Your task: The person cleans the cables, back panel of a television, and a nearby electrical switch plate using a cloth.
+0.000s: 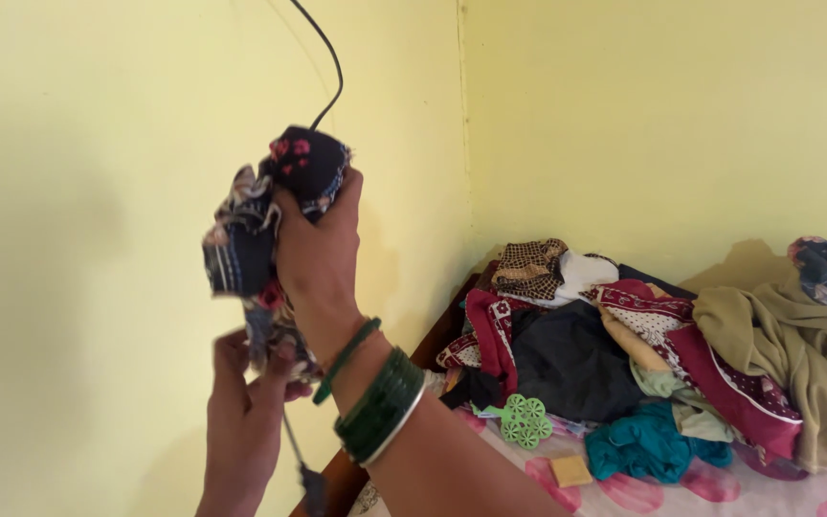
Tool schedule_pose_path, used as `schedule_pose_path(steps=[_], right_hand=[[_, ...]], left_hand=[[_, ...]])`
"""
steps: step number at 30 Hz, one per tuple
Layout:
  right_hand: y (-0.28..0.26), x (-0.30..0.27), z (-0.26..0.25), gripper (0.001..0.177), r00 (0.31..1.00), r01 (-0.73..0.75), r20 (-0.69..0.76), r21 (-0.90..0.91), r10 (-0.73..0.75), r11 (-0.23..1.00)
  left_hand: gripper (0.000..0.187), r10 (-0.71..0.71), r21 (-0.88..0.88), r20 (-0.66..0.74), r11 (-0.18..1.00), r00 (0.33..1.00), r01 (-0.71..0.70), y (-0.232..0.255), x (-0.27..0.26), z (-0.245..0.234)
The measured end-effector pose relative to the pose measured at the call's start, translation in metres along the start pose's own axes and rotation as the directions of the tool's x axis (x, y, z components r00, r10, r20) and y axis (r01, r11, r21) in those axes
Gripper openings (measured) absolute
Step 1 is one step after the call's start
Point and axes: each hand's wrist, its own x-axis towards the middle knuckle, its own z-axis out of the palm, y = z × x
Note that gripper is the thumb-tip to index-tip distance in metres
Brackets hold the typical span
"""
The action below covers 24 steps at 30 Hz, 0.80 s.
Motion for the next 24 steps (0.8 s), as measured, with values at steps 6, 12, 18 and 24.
schedule_pose_path(steps=[6, 12, 18, 24], right_hand=[[-0.01, 0.008, -0.001, 0.046, 0.999, 0.004, -0.039, 0.018, -0.003, 1.0], [-0.002, -0.026, -0.005, 0.057, 0.987, -0.08, 0.128, -0.113, 0.094, 0.99], [0.021, -0.022, -0.005, 0.052, 0.993, -0.014, 0.118, -0.103, 0.026, 0.995], [0.016, 0.005, -0.001, 0.048, 0.999, -0.029, 0.013, -0.098, 0.03, 0.995]], left_hand=[[0.055, -0.089, 0.215, -0.102, 0.97, 0.991, 0.109, -0.037, 0.001, -0.023], [0.042, 0.103, 0.615, -0.032, 0.786, 0.994, -0.062, -0.043, 0.035, -0.023], [0.042, -0.153, 0.461, -0.061, 0.872, 0.986, 0.164, -0.013, 0.03, -0.016], [0.047, -0.094, 0.432, 0.015, 0.898, 0.995, 0.078, -0.003, -0.001, -0.027]])
